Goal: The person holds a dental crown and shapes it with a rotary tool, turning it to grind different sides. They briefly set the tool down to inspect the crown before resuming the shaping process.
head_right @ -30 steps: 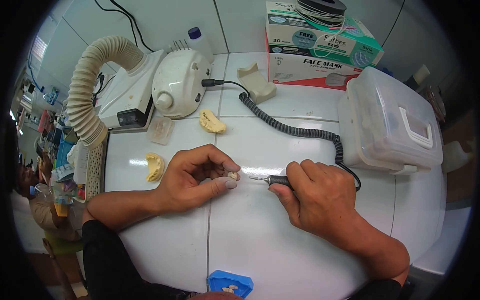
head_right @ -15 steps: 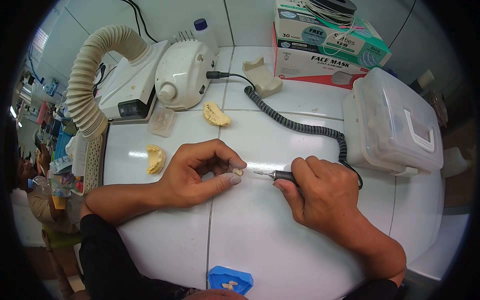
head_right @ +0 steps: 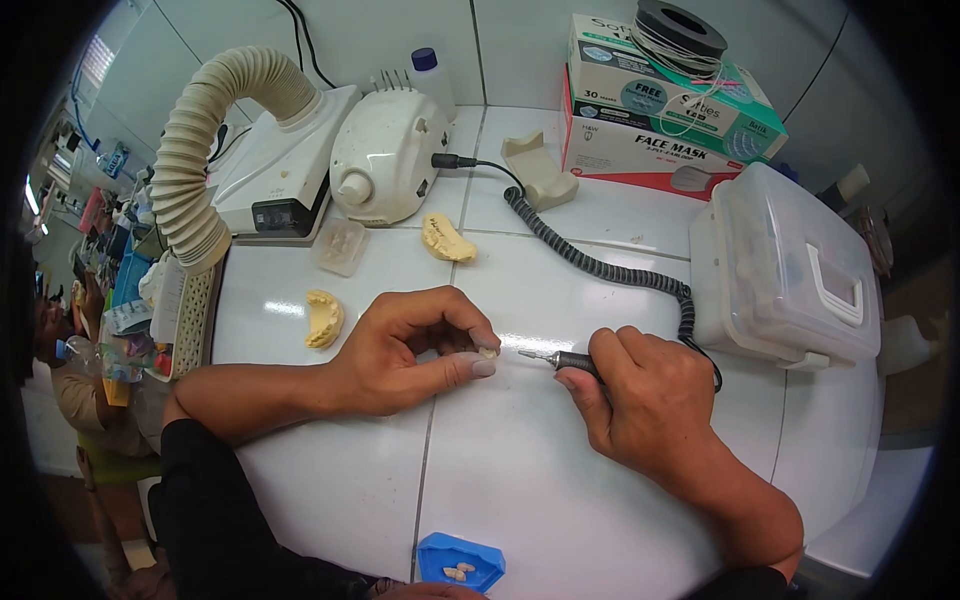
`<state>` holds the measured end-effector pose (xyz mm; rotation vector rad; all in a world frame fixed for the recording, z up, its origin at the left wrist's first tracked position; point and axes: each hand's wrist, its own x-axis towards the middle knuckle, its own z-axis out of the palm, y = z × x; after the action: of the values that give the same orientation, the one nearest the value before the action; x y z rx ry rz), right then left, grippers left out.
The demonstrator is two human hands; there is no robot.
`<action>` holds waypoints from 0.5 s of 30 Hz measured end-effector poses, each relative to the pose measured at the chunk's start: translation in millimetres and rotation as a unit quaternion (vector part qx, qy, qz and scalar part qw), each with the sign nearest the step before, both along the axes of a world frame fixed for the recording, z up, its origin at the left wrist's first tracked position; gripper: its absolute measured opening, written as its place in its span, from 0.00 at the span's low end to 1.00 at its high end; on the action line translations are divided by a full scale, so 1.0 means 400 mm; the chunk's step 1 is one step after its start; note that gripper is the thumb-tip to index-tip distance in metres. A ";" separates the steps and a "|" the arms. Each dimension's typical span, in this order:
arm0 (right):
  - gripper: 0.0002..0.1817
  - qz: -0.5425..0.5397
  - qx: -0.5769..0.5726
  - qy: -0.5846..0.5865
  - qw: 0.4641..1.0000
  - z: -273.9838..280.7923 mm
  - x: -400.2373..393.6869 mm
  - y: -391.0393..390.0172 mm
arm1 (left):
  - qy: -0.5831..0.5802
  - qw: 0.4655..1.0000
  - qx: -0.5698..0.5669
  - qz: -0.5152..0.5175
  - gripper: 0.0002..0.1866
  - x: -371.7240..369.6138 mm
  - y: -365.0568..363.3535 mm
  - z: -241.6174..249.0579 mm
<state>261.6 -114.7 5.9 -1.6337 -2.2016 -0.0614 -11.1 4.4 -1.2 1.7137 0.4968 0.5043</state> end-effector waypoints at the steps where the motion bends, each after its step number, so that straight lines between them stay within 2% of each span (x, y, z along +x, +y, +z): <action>1: 0.20 0.000 -0.002 0.002 1.000 0.000 0.000 -0.001 | 0.001 1.000 -0.002 0.001 0.10 0.000 0.000 -0.002; 15: 0.20 0.003 0.008 0.005 1.000 0.000 -0.002 -0.001 | 0.002 1.000 -0.016 0.010 0.13 0.002 -0.004 -0.011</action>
<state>260.7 -115.1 5.9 -1.6160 -2.1933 -0.0684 -10.4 2.8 -5.8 1.6799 0.5229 0.5060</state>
